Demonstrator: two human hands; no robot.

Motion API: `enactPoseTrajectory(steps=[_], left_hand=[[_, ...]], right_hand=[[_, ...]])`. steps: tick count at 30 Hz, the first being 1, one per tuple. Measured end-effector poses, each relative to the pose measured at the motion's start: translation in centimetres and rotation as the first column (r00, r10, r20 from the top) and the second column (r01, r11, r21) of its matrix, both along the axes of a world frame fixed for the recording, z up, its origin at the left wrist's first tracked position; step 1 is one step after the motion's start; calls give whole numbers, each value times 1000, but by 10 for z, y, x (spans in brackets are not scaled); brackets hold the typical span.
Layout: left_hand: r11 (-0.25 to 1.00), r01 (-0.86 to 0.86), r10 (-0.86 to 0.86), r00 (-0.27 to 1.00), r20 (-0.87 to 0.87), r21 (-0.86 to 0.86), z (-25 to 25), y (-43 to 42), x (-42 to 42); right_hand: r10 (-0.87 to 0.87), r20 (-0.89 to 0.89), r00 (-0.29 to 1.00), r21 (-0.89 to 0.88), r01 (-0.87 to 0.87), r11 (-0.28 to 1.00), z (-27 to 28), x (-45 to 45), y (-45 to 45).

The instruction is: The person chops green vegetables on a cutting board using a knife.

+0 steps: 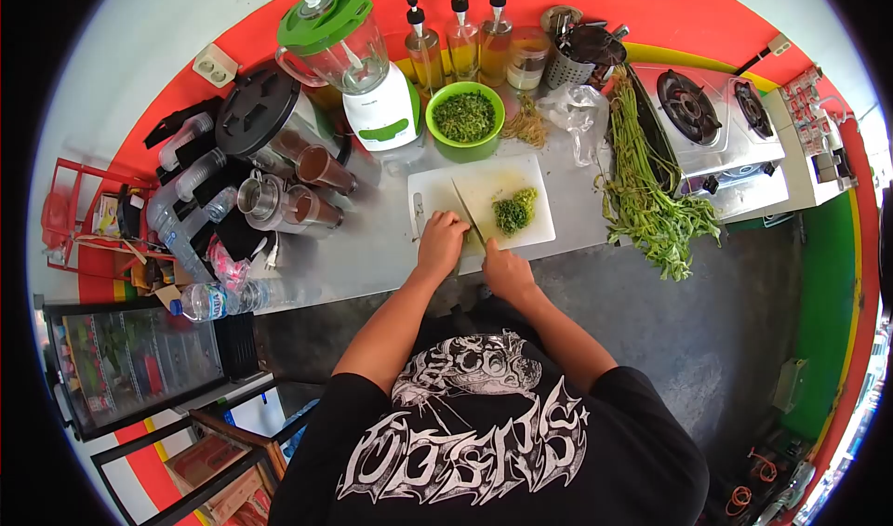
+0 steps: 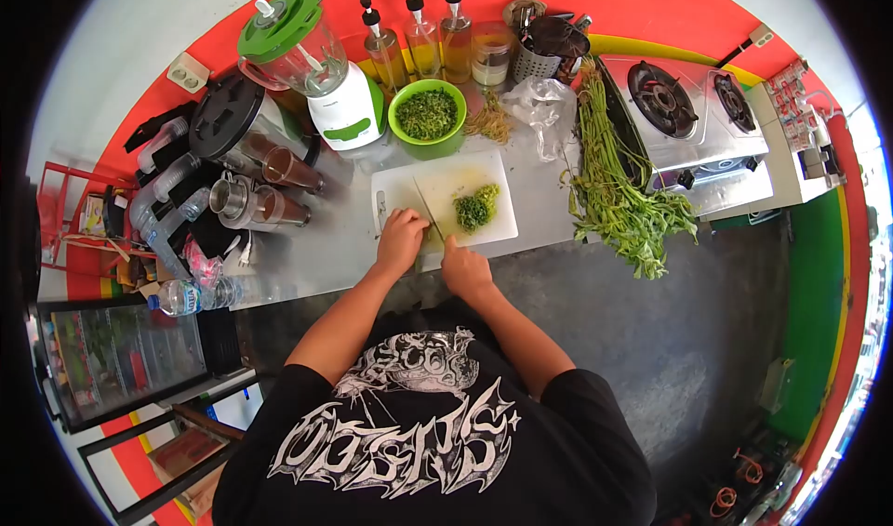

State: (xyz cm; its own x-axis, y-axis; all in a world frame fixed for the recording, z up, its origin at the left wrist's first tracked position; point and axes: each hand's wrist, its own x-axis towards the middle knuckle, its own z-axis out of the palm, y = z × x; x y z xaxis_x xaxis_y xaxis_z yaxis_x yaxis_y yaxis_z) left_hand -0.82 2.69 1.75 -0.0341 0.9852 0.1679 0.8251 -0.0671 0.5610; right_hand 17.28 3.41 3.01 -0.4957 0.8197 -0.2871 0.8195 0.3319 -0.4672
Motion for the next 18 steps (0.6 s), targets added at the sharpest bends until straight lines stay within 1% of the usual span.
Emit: enactPoseTrajectory(steps=[1, 2, 3, 5, 7, 9, 10, 11, 12, 13, 14, 15, 16, 18], left_hand=[[998, 44, -40, 995, -97, 46, 0, -3, -1], [992, 93, -75, 978, -194, 86, 0, -6, -3], [991, 98, -78, 977, -198, 94, 0, -8, -4], [989, 124, -112, 982, -151, 75, -4, -12, -4], [991, 112, -102, 987, -122, 73, 0, -13, -3], [995, 82, -78, 994, -71, 54, 0, -10, -2], [998, 61, -61, 997, -40, 1, -1, -8, -2], [999, 53, -53, 998, -38, 1, -1, -9, -2], [999, 18, -16, 998, 58, -38, -1, -9, -1], [997, -13, 24, 988, 152, -78, 0, -7, -1], [997, -19, 30, 988, 153, -76, 1, -5, -2], [996, -37, 52, 976, 210, -76, -1, -4, -2], [995, -54, 73, 961, 267, -78, -2, -4, -2], [994, -77, 97, 956, 275, -82, -4, -4, -1]], right_hand=[[-2, -2, 1000, 7, 2, 1000, 3, -1, -6], [31, 79, 996, 69, -36, 997, 7, -2, -15], [56, 160, 985, 131, -77, 988, 11, -5, -18], [42, 189, 981, 147, -70, 987, 4, -12, -20], [31, 226, 974, 144, -65, 987, -2, -17, -24], [15, 171, 985, 178, -46, 983, -2, -22, -13], [25, 175, 984, 176, -56, 983, 2, -21, -10], [45, 173, 984, 126, -68, 990, 8, -18, -7], [64, 168, 984, 77, -78, 994, 15, -18, -3], [71, 168, 983, 80, -86, 993, 17, -17, -1], [92, 173, 981, 14, -96, 995, 19, -16, -1], [113, 179, 977, -56, -105, 993, 18, -14, -2], [120, 181, 976, -62, -110, 992, 14, -13, -2], [97, 147, 984, -1, -98, 995, 6, -14, 1]])
